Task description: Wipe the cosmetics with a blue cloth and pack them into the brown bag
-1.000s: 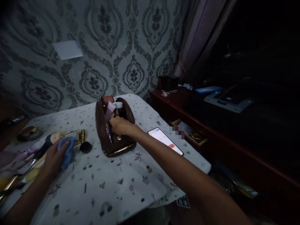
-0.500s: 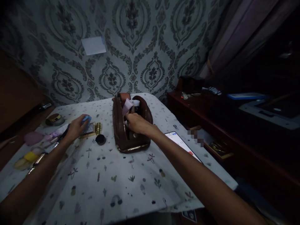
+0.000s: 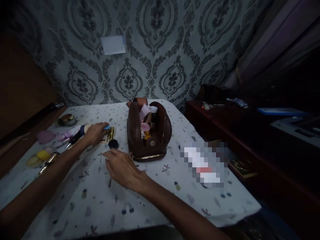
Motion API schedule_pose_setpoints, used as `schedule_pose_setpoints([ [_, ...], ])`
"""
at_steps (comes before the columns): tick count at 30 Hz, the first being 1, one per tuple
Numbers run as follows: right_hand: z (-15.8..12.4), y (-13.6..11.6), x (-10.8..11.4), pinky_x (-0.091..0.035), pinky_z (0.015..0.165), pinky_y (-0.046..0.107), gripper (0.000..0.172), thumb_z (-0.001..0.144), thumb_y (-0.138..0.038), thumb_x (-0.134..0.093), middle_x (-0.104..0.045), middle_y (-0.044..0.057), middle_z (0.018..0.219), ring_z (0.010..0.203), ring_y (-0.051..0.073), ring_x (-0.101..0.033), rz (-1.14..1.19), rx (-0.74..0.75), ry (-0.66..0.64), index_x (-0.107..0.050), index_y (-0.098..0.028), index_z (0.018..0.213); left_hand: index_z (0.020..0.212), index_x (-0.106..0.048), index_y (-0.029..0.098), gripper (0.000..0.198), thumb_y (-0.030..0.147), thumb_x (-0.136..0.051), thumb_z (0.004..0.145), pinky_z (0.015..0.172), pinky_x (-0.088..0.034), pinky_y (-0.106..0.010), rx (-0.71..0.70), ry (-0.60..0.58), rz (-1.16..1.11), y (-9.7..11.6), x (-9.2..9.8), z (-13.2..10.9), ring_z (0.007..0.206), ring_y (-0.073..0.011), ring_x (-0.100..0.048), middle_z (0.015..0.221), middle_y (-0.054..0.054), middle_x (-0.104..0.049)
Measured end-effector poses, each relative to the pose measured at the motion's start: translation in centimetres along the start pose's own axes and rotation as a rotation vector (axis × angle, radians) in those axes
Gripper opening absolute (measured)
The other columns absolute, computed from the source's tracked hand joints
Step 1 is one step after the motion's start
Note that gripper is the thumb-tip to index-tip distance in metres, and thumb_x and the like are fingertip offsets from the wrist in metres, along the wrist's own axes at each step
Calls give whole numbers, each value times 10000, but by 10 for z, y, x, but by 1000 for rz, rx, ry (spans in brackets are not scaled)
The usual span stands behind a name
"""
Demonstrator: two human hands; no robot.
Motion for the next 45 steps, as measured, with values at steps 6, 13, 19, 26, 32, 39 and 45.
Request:
schedule_pose_setpoints([
  [6,18,30,-53,-529,816,327,386,886,-98,-526,-682,118,1104,884,190,-652,252,-295,3,-588,-122,1266,1251,-587,192,339,233,-454,942,950,-441,-418,-20,156,-115,4,11,-43,1127,-298,-583,1202,-138,-656],
  [13,23,30,-60,-532,866,359,603,848,-164,-602,-625,118,1235,862,181,-644,341,-337,27,-456,-174,1433,1063,-646,185,358,433,-423,935,810,-485,-318,63,273,-561,2,38,-100,884,-230,-625,938,-48,-697],
  [19,23,21,-64,-512,919,355,495,839,-82,-565,-614,88,1154,926,182,-635,276,-231,-14,-559,-182,1324,970,-647,178,385,510,-471,885,781,-492,-308,161,191,-840,-2,14,-119,909,-240,-627,894,-44,-694],
  [26,22,10,-68,-500,968,417,636,798,-291,-734,-615,112,1199,1041,241,-629,281,-320,-93,-498,-162,1375,1025,-652,206,343,461,-447,923,941,-467,-396,132,262,-632,-2,-6,-128,1003,-266,-621,1028,-77,-712],
  [32,24,-3,-77,-366,1153,495,982,709,-275,-802,-422,209,1510,1415,345,-402,120,-331,-198,-296,-130,1538,1073,-644,195,332,438,-471,926,892,-491,-367,167,262,-762,4,-19,-132,961,-248,-647,1037,-75,-722],
  [39,9,7,-70,-399,1151,500,1044,729,-229,-754,-429,223,1524,1414,331,-430,129,-211,-68,-173,-127,1591,986,-652,179,315,455,-530,898,762,-498,-291,165,247,-1069,14,-9,-123,852,-208,-637,899,-22,-699],
  [45,-10,22,-64,-420,1149,480,1168,705,-208,-814,-413,196,1561,1427,318,-436,135,-173,51,-80,-185,1613,817,-606,193,214,342,-481,907,762,-443,-308,-174,164,-778,41,3,-111,827,-204,-587,820,-40,-624],
])
Point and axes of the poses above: each hand's wrist, its own z-axis towards the middle knuckle, its own x-axis out of the back of the hand, y = z × x, the point moved 4 cm from there along z, towards the middle knuckle
